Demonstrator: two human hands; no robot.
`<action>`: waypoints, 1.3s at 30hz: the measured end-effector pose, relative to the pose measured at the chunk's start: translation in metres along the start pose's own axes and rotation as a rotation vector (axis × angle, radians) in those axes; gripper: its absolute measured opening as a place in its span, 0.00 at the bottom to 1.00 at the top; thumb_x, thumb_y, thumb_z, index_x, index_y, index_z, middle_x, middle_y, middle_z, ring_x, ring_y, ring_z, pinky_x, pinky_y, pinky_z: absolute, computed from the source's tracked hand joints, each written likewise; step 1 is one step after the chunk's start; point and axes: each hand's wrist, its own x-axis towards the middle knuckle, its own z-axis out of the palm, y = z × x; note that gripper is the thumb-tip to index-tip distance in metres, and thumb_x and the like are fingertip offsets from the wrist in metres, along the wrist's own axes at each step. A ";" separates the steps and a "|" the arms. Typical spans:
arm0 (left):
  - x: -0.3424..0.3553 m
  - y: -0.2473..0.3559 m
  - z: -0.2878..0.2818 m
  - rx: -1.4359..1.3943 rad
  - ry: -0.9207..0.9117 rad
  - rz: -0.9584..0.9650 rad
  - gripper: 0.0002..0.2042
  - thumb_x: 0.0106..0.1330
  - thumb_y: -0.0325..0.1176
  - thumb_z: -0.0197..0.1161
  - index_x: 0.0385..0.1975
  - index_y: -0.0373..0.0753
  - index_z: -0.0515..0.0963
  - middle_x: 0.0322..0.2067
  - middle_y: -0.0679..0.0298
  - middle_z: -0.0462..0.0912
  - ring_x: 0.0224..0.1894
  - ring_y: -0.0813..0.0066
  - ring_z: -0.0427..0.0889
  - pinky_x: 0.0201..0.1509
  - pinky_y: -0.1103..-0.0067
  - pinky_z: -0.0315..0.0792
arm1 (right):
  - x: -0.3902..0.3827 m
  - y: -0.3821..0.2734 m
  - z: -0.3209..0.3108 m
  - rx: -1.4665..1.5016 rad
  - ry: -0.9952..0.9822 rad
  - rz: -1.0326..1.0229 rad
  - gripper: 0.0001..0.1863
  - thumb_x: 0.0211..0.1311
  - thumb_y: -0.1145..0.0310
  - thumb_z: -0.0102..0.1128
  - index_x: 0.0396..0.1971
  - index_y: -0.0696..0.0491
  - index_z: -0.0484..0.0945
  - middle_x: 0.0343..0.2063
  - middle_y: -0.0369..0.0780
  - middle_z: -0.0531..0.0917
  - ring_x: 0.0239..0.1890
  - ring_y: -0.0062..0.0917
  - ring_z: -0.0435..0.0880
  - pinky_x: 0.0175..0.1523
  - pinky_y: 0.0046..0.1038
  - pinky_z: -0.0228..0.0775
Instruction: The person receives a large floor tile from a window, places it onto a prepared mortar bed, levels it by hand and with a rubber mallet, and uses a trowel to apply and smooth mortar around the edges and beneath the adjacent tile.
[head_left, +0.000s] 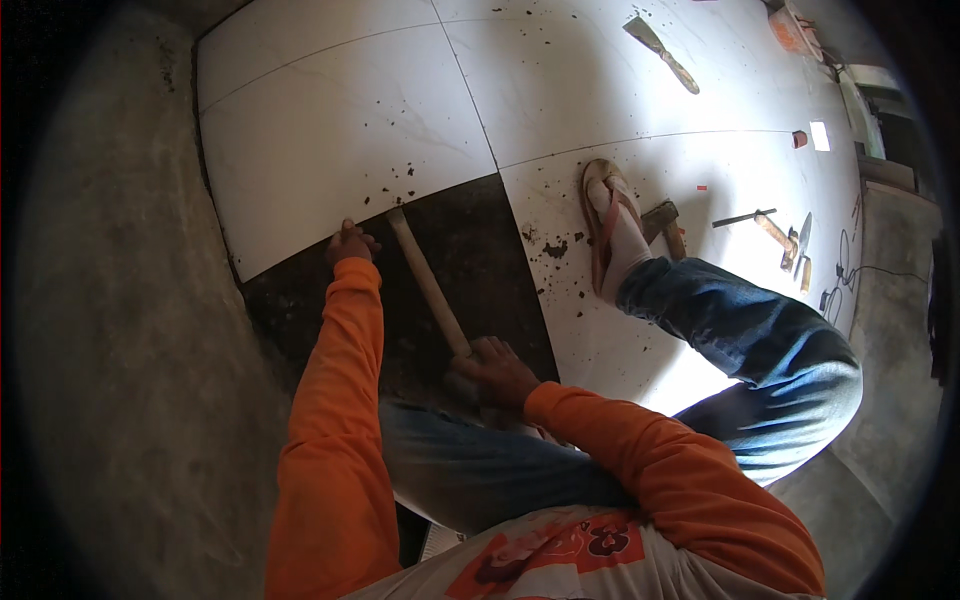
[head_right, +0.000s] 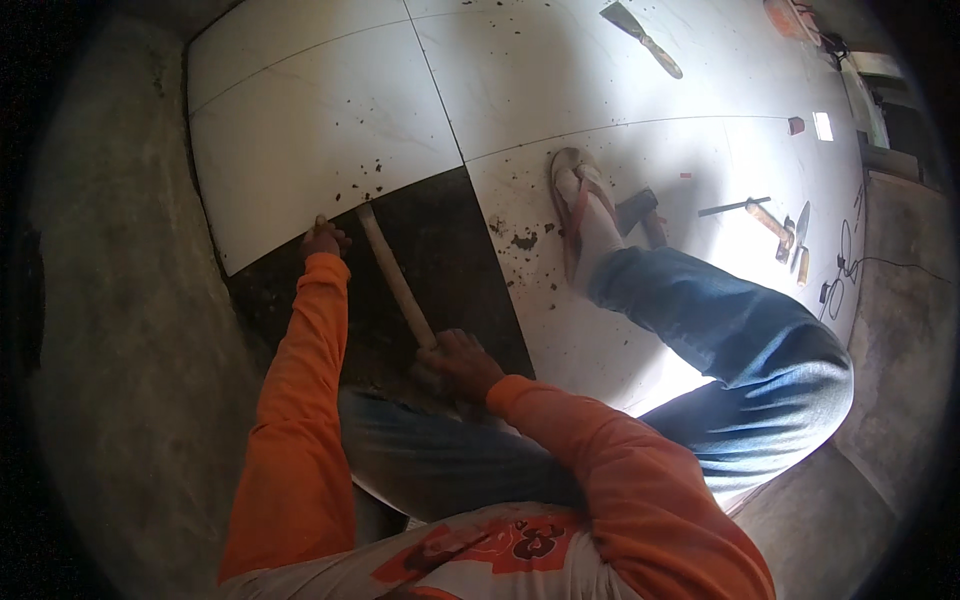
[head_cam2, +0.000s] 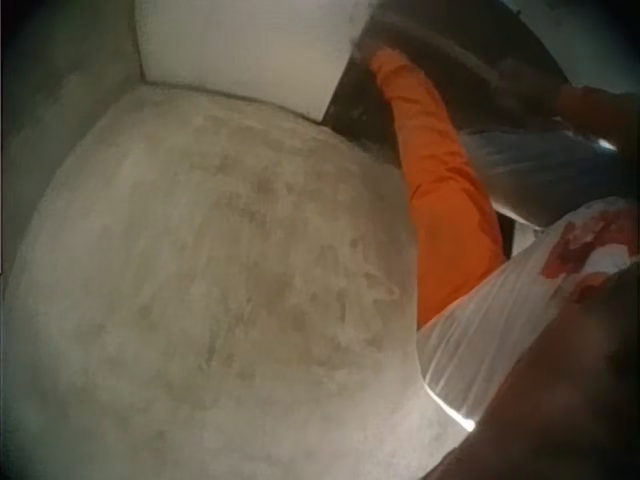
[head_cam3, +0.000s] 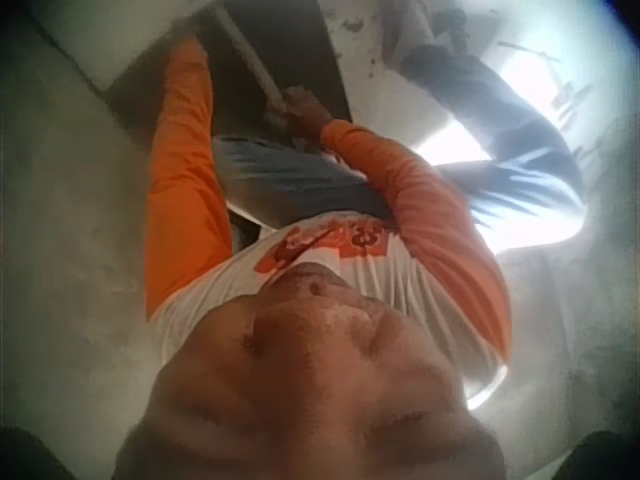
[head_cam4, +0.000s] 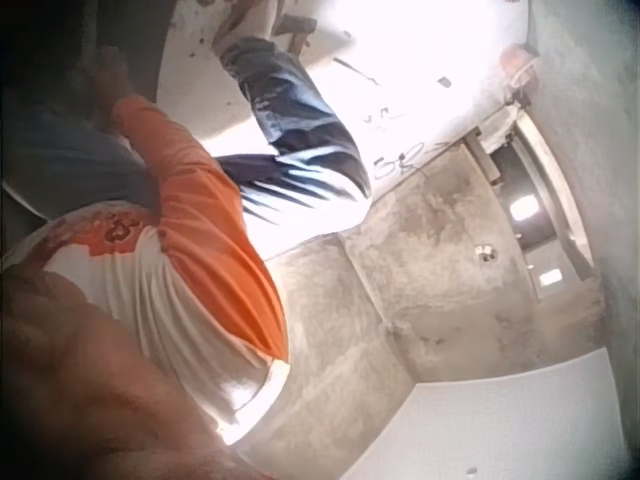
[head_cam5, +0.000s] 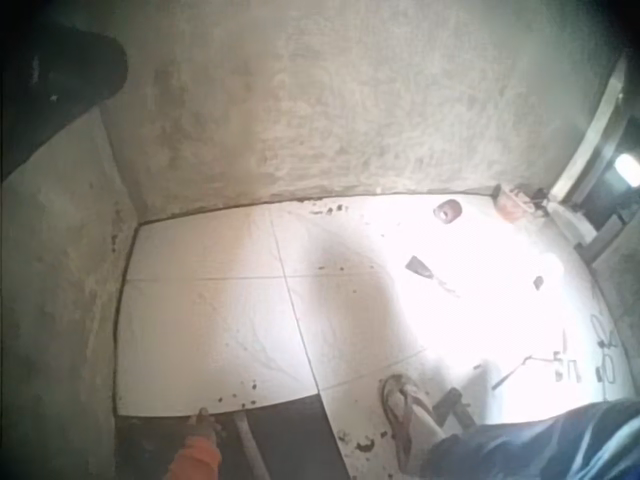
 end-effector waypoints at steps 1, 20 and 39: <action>0.003 0.005 0.001 -0.009 -0.010 0.006 0.16 0.67 0.42 0.51 0.25 0.35 0.71 0.14 0.63 0.71 0.14 0.74 0.71 0.17 0.77 0.69 | -0.004 0.002 0.005 0.000 0.007 -0.001 0.21 0.46 0.70 0.58 0.45 0.43 0.74 0.40 0.44 0.68 0.45 0.40 0.70 0.50 0.41 0.67; -0.003 0.013 0.009 -0.048 0.053 -0.005 0.16 0.67 0.41 0.53 0.24 0.33 0.71 0.15 0.63 0.71 0.14 0.75 0.69 0.18 0.78 0.69 | -0.009 0.022 0.005 -0.097 0.020 0.020 0.23 0.44 0.70 0.60 0.46 0.43 0.73 0.40 0.45 0.68 0.47 0.41 0.70 0.51 0.39 0.67; 0.002 0.005 0.003 0.022 0.092 -0.025 0.17 0.68 0.41 0.51 0.27 0.31 0.73 0.17 0.63 0.72 0.14 0.74 0.69 0.20 0.76 0.69 | -0.012 0.023 -0.011 -0.037 -0.045 0.084 0.27 0.42 0.66 0.64 0.48 0.42 0.72 0.41 0.46 0.69 0.48 0.43 0.69 0.53 0.41 0.65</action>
